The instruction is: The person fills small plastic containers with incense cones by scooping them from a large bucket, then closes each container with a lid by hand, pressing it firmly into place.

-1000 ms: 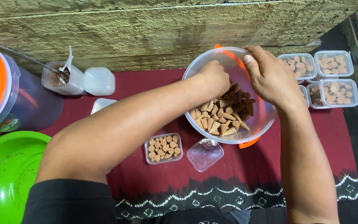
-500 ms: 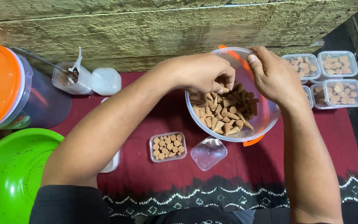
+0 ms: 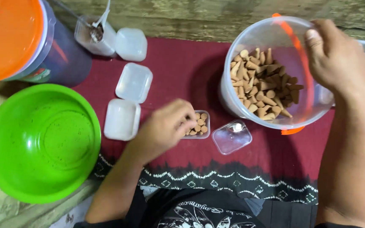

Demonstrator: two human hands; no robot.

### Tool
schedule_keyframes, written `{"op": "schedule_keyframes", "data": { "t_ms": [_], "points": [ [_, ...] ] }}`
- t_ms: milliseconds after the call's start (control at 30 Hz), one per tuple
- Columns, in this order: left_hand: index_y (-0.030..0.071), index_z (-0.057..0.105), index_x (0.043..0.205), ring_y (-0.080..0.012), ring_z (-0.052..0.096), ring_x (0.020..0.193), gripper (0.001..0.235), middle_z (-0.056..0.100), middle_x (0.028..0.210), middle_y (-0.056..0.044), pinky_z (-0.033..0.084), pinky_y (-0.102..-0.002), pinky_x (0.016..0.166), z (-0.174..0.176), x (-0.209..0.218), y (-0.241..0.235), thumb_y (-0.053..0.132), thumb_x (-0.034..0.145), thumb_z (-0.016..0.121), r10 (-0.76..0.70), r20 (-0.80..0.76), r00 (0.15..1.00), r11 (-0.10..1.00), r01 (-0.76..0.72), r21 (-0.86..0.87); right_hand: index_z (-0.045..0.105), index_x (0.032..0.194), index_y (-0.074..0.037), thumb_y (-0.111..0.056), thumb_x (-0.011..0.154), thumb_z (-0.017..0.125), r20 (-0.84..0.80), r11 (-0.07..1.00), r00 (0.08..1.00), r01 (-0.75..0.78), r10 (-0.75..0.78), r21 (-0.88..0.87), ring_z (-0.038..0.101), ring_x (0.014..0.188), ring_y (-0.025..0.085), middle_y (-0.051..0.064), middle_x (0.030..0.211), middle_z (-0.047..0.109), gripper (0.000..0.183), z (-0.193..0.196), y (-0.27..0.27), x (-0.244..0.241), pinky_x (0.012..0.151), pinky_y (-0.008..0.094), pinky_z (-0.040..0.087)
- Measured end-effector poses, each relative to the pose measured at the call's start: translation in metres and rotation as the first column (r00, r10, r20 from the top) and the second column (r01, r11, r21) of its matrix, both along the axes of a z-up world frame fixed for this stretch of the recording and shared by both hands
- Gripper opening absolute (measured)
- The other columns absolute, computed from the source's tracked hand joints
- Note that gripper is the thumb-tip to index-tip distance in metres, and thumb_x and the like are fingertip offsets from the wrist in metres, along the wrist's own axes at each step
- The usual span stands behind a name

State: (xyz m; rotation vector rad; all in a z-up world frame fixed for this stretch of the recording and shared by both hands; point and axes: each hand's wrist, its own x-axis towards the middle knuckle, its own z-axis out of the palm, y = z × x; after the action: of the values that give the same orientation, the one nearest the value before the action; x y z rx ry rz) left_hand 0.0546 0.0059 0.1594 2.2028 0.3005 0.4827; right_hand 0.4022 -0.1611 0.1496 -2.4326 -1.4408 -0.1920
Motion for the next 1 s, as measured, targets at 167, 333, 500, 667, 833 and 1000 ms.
{"op": "schedule_keyframes", "data": {
  "t_ms": [167, 333, 500, 667, 833, 1000],
  "points": [
    [0.008, 0.057, 0.096, -0.0279, 0.065, 0.076, 0.015, 0.065, 0.093, -0.007, 0.052, -0.041, 0.071, -0.06, -0.016, -0.016, 0.011, 0.088, 0.07, -0.049, -0.151, 0.987, 0.999, 0.049, 0.0, 0.069, 0.147, 0.008, -0.017, 0.131, 0.058, 0.046, 0.999, 0.998, 0.034, -0.033, -0.023, 0.07, 0.081, 0.049, 0.029, 0.104, 0.076, 0.032, -0.011, -0.006, 0.009, 0.062, 0.055, 0.053],
    [0.006, 0.061, 0.104, -0.0295, 0.065, 0.089, 0.017, 0.06, 0.109, -0.006, 0.053, -0.042, 0.08, -0.082, -0.016, -0.017, 0.013, 0.09, 0.068, -0.117, -0.174, 0.978, 0.985, 0.136, 0.103, 0.07, 0.149, 0.007, -0.017, 0.132, 0.059, 0.11, 0.999, 0.993, 0.032, -0.029, -0.028, 0.072, 0.081, 0.047, 0.028, 0.104, 0.077, 0.032, -0.015, -0.008, 0.012, 0.059, 0.053, 0.054],
    [0.005, 0.058, 0.095, -0.0249, 0.061, 0.079, 0.017, 0.057, 0.096, -0.006, 0.052, -0.039, 0.071, -0.079, -0.011, -0.016, 0.008, 0.086, 0.072, -0.116, -0.154, 0.981, 0.96, 0.151, 0.236, 0.071, 0.15, 0.007, -0.018, 0.133, 0.061, 0.114, 0.999, 0.993, 0.044, -0.042, -0.018, 0.074, 0.079, 0.041, 0.026, 0.102, 0.077, 0.032, -0.017, -0.008, 0.011, 0.058, 0.048, 0.057],
    [0.007, 0.064, 0.096, -0.0215, 0.057, 0.09, 0.013, 0.059, 0.098, -0.004, 0.048, -0.036, 0.083, -0.07, -0.016, -0.011, 0.01, 0.086, 0.072, -0.128, -0.042, 0.991, 0.945, 0.134, 0.3, 0.072, 0.151, 0.007, -0.019, 0.135, 0.063, 0.159, 0.999, 0.987, 0.027, -0.022, -0.024, 0.074, 0.077, 0.037, 0.023, 0.104, 0.078, 0.031, -0.025, -0.01, 0.019, 0.056, 0.045, 0.056],
    [0.008, 0.067, 0.105, -0.0195, 0.054, 0.094, 0.022, 0.06, 0.103, -0.004, 0.04, -0.032, 0.081, -0.082, -0.024, -0.015, 0.015, 0.086, 0.076, -0.106, -0.053, 0.993, 0.888, 0.119, 0.444, 0.073, 0.15, 0.011, -0.011, 0.135, 0.069, 0.211, 0.996, 0.976, -0.073, 0.06, 0.052, 0.074, 0.082, 0.035, 0.025, 0.114, 0.08, 0.027, -0.032, -0.014, 0.024, 0.063, 0.041, 0.057],
    [0.006, 0.07, 0.108, -0.0172, 0.053, 0.09, 0.02, 0.061, 0.1, -0.004, 0.039, -0.03, 0.077, -0.089, -0.024, -0.02, 0.011, 0.088, 0.069, -0.074, 0.007, 0.997, 0.811, 0.056, 0.582, 0.073, 0.152, 0.017, 0.002, 0.132, 0.072, 0.133, 0.986, 0.984, -0.13, 0.115, 0.108, 0.073, 0.084, 0.038, 0.03, 0.113, 0.078, 0.024, -0.034, -0.013, 0.024, 0.065, 0.042, 0.057]
  ]
}}
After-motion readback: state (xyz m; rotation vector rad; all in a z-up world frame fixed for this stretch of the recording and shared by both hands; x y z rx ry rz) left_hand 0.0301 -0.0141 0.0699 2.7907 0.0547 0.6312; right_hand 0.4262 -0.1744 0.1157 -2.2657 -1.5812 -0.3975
